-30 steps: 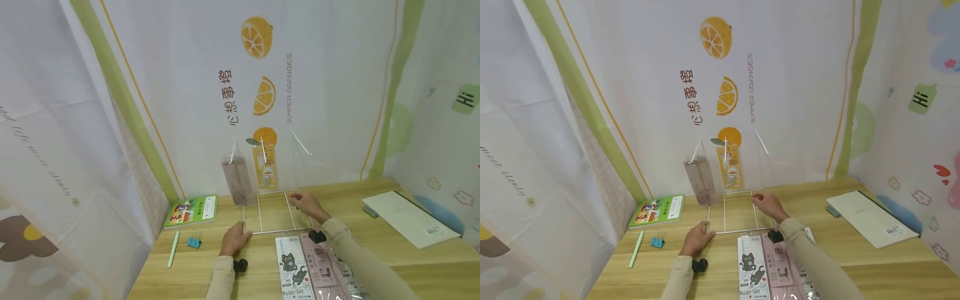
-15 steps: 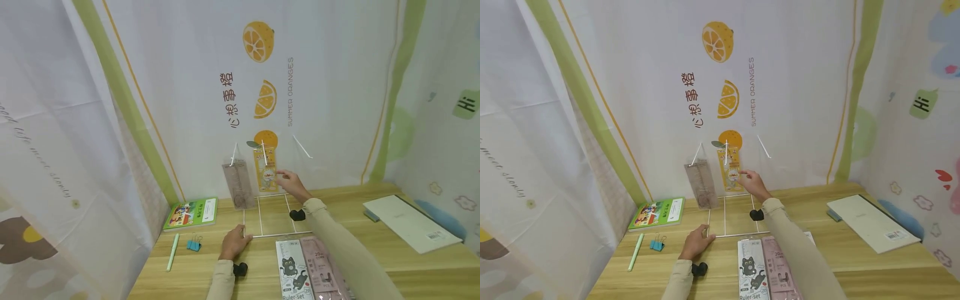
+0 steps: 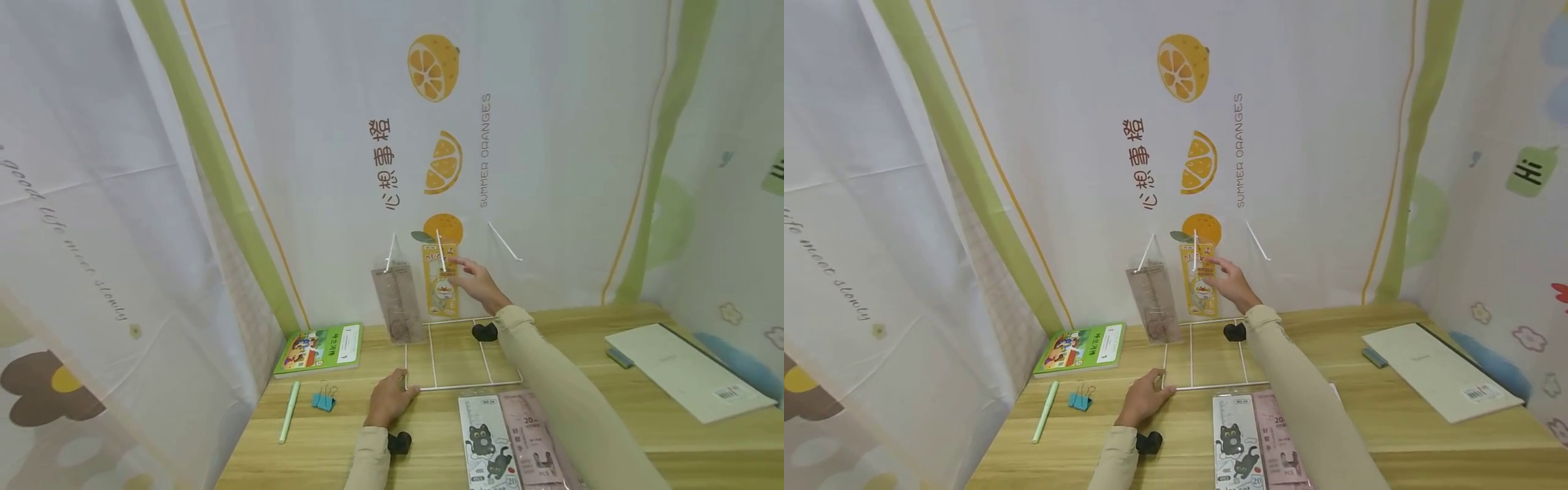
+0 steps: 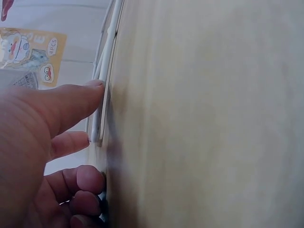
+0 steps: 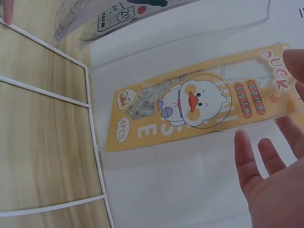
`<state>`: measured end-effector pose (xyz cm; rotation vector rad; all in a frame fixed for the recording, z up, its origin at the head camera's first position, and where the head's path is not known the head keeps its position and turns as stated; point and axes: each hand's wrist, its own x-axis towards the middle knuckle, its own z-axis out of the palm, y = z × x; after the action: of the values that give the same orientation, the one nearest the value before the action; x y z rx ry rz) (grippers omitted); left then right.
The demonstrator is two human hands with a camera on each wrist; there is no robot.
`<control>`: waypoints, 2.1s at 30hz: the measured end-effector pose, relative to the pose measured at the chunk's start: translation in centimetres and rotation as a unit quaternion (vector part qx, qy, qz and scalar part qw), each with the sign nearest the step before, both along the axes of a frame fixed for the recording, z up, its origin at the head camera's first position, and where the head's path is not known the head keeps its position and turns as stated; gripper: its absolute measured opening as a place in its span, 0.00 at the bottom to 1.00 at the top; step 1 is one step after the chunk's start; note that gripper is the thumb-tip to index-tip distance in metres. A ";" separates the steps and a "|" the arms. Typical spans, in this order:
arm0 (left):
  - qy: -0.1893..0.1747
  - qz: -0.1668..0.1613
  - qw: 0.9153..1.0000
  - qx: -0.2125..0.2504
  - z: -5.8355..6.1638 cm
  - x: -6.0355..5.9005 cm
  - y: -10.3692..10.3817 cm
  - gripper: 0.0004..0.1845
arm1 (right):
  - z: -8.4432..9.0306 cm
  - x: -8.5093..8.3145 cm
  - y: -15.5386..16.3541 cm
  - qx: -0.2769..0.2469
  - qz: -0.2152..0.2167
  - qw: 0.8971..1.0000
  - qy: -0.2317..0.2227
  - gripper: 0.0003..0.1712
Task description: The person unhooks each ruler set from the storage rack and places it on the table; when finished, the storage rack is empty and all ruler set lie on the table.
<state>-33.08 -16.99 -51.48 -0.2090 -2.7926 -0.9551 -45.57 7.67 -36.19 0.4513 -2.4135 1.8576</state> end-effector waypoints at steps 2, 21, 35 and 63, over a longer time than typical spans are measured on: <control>-0.002 -0.001 1.000 0.001 0.1 0.1 0.1 0.25 | 0.1 -0.1 -0.2 -0.004 0.002 1.000 0.003 0.34; -0.005 -0.003 1.000 0.002 -0.1 0.0 0.1 0.26 | -0.5 0.7 0.0 -0.042 -0.005 0.999 0.025 0.29; 0.008 -0.006 1.000 -0.008 0.1 0.1 0.0 0.25 | -1.8 2.9 1.3 -0.064 0.010 0.991 0.118 0.22; -0.002 -0.006 1.000 -0.007 0.3 -0.1 0.0 0.26 | -2.0 8.6 2.1 -0.007 0.013 0.968 0.251 0.13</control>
<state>-33.22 -16.94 -51.18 -0.2268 -2.8056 -0.9394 -37.02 9.81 -38.20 0.8376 -2.0579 1.5287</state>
